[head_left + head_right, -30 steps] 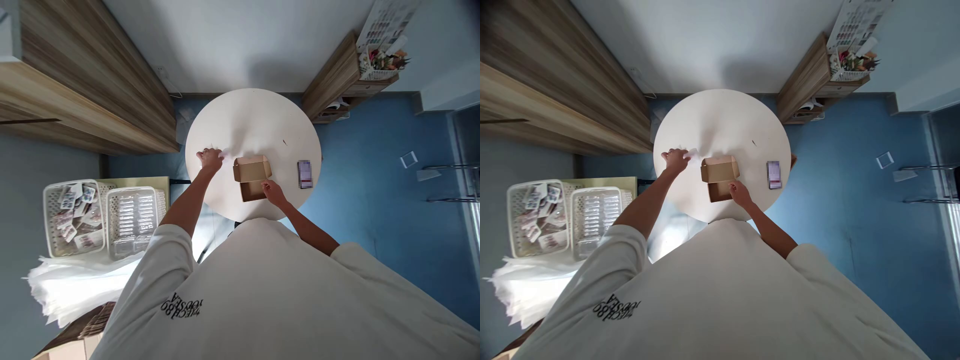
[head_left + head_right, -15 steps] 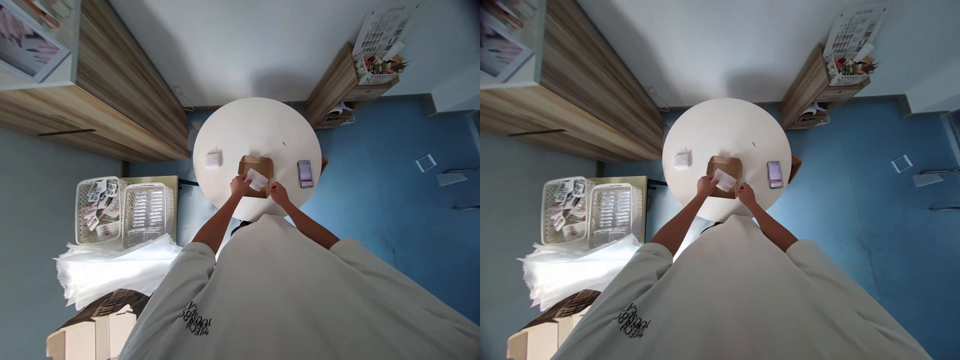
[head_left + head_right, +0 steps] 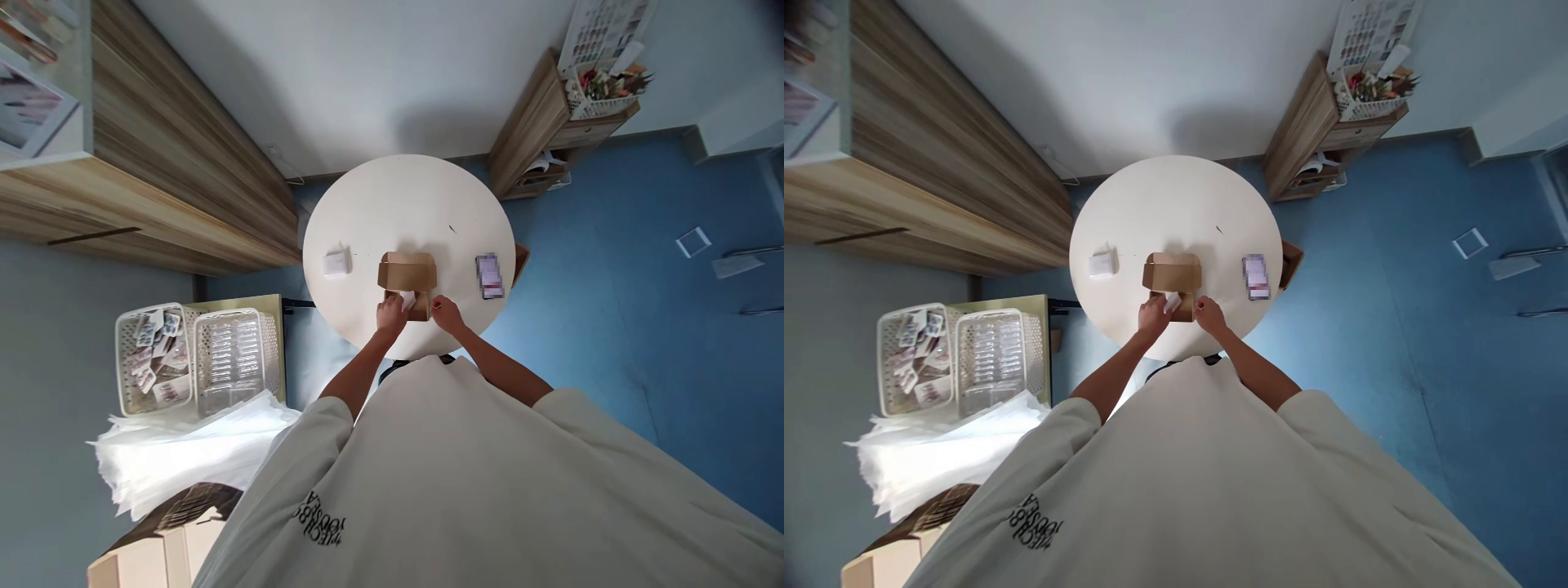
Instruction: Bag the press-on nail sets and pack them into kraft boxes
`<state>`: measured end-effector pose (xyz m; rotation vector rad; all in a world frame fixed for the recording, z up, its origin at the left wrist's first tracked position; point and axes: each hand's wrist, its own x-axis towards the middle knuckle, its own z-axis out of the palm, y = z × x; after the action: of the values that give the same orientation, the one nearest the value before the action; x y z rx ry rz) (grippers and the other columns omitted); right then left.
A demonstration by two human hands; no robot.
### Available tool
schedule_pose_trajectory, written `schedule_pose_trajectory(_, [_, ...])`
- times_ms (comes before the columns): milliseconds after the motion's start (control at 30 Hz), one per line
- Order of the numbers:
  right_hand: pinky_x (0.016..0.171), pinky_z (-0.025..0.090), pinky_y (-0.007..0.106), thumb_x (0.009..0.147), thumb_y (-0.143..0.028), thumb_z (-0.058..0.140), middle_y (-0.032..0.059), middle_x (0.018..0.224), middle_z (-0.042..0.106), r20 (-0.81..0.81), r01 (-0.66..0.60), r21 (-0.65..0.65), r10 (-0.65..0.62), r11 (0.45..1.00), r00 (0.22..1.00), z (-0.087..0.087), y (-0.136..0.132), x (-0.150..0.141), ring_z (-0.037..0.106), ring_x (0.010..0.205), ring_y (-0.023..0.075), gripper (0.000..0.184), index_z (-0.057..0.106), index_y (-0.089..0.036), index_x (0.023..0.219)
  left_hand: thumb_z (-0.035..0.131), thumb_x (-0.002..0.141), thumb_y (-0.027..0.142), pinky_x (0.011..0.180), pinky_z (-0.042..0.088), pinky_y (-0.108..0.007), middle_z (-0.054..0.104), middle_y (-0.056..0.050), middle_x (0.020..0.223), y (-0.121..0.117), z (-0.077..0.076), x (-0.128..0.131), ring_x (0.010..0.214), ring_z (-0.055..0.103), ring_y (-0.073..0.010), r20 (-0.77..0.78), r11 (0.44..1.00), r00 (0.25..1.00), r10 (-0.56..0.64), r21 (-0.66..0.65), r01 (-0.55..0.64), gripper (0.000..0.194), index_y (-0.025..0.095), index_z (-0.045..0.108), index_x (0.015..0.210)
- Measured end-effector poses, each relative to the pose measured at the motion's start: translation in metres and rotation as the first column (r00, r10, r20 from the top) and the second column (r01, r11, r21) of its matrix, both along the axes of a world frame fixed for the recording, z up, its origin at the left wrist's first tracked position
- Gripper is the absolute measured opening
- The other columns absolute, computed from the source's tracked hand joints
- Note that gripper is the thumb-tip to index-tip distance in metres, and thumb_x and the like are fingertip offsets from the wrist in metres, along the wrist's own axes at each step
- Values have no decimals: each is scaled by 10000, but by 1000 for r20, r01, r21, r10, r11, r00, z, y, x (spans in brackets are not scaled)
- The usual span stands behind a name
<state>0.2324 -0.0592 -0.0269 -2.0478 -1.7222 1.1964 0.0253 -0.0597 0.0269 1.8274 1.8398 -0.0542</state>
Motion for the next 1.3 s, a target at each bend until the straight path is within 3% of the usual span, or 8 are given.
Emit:
schedule_pose_trajectory(133, [849,513,311,918,-181,528,44,1050,741,-12,-22,-34,21,999,1000,1,-3,-1,680,948,208,151,645,-243,992,582,1020,323,978,525,-382,754,-111,1246,6,-18,10,1149,722,-281,25,976,986,167,-144,-161,216,241,695,1185])
schedule_pose_trajectory(300, [887,534,315,920,-144,525,46,1087,763,6,-44,-56,44,997,999,3,-4,-1,702,1007,215,228,674,-241,1062,549,1029,325,951,544,-370,766,-145,1268,12,-25,15,1203,719,-292,55,938,969,241,-270,-217,270,221,719,1211])
schedule_pose_trajectory(600, [951,575,347,956,-151,484,73,1218,762,-1,-63,-55,63,996,998,10,-4,-4,727,1060,224,365,709,-232,1232,555,1042,358,1053,500,-411,719,-228,1319,14,-16,25,1310,663,-342,-16,954,997,78,-289,-79,335,162,689,1278])
schedule_pose_trajectory(767, [1029,561,351,982,-142,465,99,1367,725,-20,-90,-44,89,995,996,13,-4,-8,714,1126,218,434,695,-213,1343,565,1007,209,1041,514,-433,635,-226,1443,11,-14,26,1313,654,-347,43,967,988,148,-215,-135,489,175,528,1494])
schedule_pose_trajectory(967, [1092,515,379,1000,-149,459,129,1397,671,39,-200,-6,200,980,979,19,-5,-11,662,1178,227,478,627,-190,1445,518,944,99,1037,545,-408,691,-167,1392,7,-28,23,1306,659,-302,165,958,966,199,-239,-157,459,203,665,1366])
schedule_pose_trajectory(1067, [1128,482,433,987,-174,508,168,1475,595,132,-309,25,303,951,944,20,-5,-13,596,1274,279,544,568,-186,1527,524,909,66,1130,507,-401,706,-156,1404,5,-35,18,1357,631,-279,256,975,958,126,-209,-72,516,178,678,1388])
schedule_pose_trajectory(1167, [1099,477,462,986,-237,582,200,1537,527,269,-406,-43,402,913,875,20,-5,-17,573,1291,339,587,532,-201,1570,554,896,68,1144,497,-413,711,-164,1408,4,-32,12,1351,637,-291,279,978,958,72,-211,-12,531,167,681,1403])
schedule_pose_trajectory(1300, [1045,479,468,1011,-289,581,220,1475,568,400,-475,-91,469,875,787,22,-4,-26,570,1256,369,549,542,-217,1553,517,979,153,1039,538,-400,747,-127,1306,9,-17,-5,1208,700,-284,268,983,955,124,-162,-82,357,230,737,1251])
